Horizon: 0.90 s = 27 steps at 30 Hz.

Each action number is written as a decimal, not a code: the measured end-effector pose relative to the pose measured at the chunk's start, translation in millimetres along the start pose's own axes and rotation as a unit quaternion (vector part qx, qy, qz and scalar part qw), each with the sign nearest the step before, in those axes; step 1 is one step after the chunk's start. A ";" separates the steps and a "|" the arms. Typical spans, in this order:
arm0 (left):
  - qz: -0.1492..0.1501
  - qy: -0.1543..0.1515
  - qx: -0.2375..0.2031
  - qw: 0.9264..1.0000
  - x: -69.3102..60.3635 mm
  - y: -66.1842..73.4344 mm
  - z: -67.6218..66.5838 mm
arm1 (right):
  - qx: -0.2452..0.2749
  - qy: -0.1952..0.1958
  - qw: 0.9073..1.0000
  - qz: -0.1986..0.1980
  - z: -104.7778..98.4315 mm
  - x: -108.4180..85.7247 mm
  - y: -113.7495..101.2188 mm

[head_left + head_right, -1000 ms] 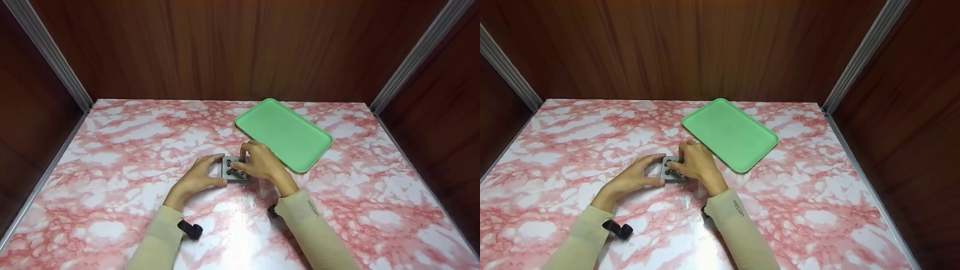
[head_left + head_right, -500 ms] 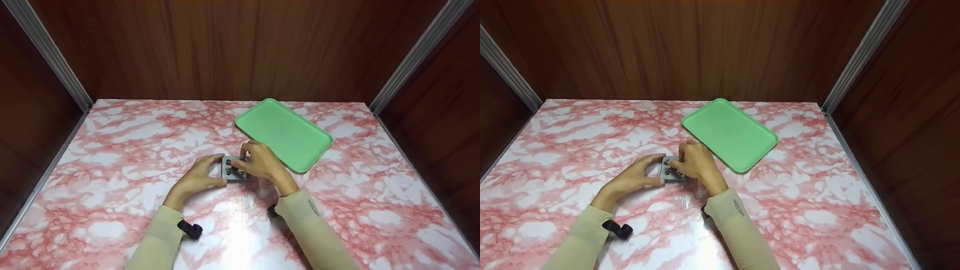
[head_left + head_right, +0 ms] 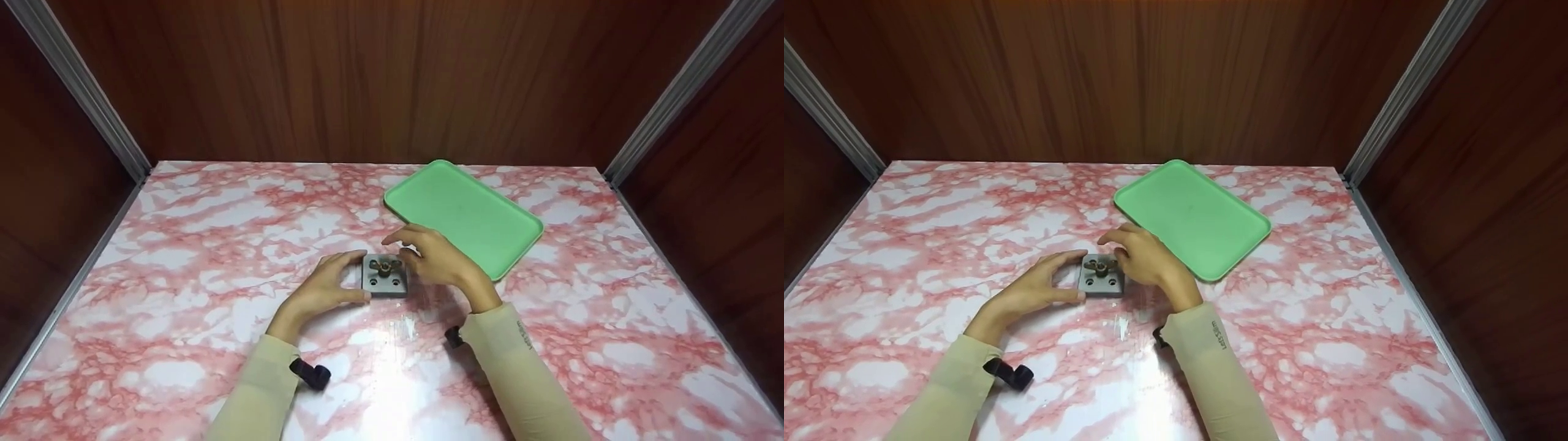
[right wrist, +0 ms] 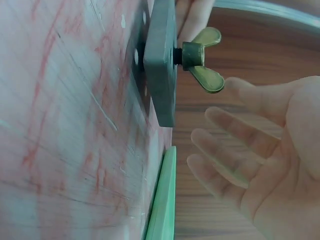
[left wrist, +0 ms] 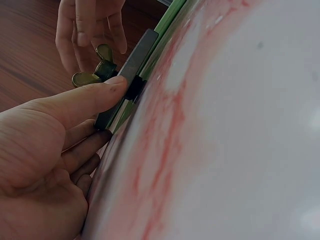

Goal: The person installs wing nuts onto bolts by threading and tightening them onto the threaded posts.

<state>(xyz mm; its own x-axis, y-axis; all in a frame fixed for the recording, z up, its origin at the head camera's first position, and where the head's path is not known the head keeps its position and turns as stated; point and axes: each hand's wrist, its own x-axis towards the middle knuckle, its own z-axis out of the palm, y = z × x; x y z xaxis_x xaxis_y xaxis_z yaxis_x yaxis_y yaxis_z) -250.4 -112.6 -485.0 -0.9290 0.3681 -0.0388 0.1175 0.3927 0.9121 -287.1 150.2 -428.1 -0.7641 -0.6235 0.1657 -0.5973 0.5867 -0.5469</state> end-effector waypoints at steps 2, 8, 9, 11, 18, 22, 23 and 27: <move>0.000 0.001 -0.002 1.000 -0.4 -0.6 0.3 | 0.002 -0.007 1.000 -0.015 1.2 0.0 0.4; 0.000 0.001 0.008 1.000 -0.9 0.6 -0.1 | -0.003 -0.020 0.999 -0.050 3.8 0.9 -0.6; 0.001 0.001 0.007 1.000 -0.8 0.9 -0.3 | -0.005 -0.021 0.998 -0.054 3.8 1.2 -0.8; 0.002 -0.001 0.006 1.000 -0.7 1.0 -0.5 | -0.009 -0.021 0.998 -0.060 3.8 1.1 -1.6; 0.003 -0.003 0.003 1.000 0.1 -1.4 -0.6 | -0.017 -0.023 0.996 -0.080 6.8 2.2 -1.8; 0.003 -0.002 -0.001 1.000 0.0 -1.6 -0.4 | -0.022 -0.022 0.995 -0.093 8.5 3.4 -1.7; 0.003 -0.001 -0.001 1.000 0.1 -1.7 -0.5 | -0.023 -0.022 0.995 -0.094 8.5 3.6 -2.0; 0.003 -0.004 0.001 1.000 0.5 -1.4 -0.8 | -0.028 -0.028 0.995 -0.092 8.1 3.5 -2.7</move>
<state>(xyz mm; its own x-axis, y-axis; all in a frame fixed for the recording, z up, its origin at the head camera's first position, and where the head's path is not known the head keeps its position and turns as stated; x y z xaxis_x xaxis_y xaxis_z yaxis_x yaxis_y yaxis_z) -251.3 -113.6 -486.0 -0.9256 0.3766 -0.0365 0.1236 0.3919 0.9117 -286.2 142.3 -432.8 -0.6267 -0.7498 0.2122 -0.7395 0.4864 -0.4654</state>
